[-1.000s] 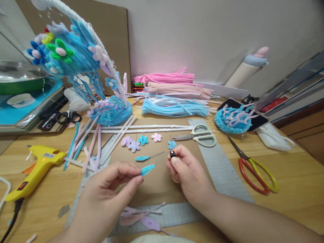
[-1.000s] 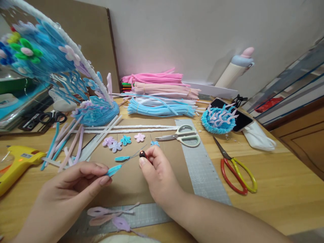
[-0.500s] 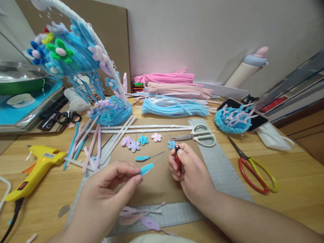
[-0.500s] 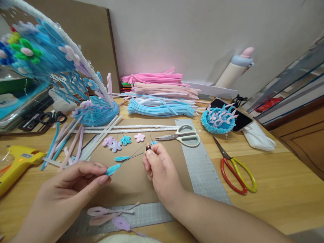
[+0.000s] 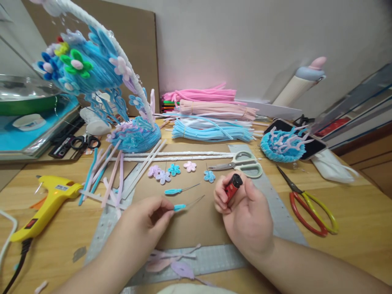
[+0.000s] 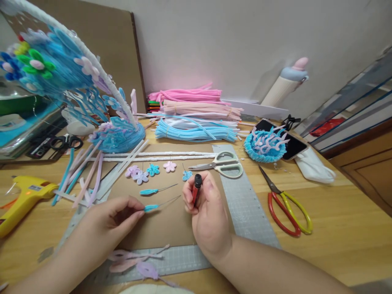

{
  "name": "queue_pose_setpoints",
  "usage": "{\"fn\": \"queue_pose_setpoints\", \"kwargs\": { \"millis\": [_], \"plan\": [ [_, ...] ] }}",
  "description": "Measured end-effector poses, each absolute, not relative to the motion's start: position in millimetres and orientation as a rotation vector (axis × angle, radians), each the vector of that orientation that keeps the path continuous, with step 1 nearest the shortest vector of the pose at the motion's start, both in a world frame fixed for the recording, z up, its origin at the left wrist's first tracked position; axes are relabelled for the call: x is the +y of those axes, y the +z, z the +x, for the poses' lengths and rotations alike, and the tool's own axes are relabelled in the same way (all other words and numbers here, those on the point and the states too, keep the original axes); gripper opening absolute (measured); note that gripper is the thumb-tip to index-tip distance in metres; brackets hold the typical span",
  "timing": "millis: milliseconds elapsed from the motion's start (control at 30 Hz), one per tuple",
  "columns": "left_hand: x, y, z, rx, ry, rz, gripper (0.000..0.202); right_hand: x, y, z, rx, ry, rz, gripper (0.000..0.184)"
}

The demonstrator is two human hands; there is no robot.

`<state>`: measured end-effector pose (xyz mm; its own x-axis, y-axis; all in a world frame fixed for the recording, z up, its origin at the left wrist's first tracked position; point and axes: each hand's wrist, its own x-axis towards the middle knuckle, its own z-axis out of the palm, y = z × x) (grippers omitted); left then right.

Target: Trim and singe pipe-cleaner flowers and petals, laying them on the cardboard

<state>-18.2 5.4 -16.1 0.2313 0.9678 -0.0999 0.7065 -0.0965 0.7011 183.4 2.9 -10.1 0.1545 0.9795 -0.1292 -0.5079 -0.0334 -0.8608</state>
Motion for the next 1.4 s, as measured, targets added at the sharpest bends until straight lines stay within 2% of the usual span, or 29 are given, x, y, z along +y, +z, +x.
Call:
{"fn": "queue_pose_setpoints", "kwargs": {
  "millis": [200, 367, 533, 600, 967, 1233, 1400],
  "plan": [
    [12, -22, -19, 1.626, 0.477, 1.955, 0.019, 2, -10, 182, -0.658, 1.369, -0.958, 0.038],
    [14, -8, -34, 1.613, 0.456, 1.948, 0.024, 2, -11, 182, -0.662, 1.388, -0.964, 0.039],
    [9, 13, -50, 1.393, -0.017, 1.842, 0.016, 3, -13, 183, -0.660, 1.400, -0.978, 0.038],
    [6, 17, -52, 1.395, -0.066, 1.871, 0.017, 4, -13, 183, -0.660, 1.406, -0.981, 0.038],
    [-2, 15, -42, 1.491, 0.257, 1.888, 0.010, 3, -14, 182, -0.683, 1.435, -0.992, 0.037],
    [3, 19, -48, 1.385, 0.100, 1.854, 0.012, 2, -18, 182, -0.736, 1.466, -0.998, 0.042],
    [13, 21, -45, 1.409, 0.604, 1.505, 0.025, 0, -20, 179, -0.812, 1.426, -1.032, 0.045]
  ]
}}
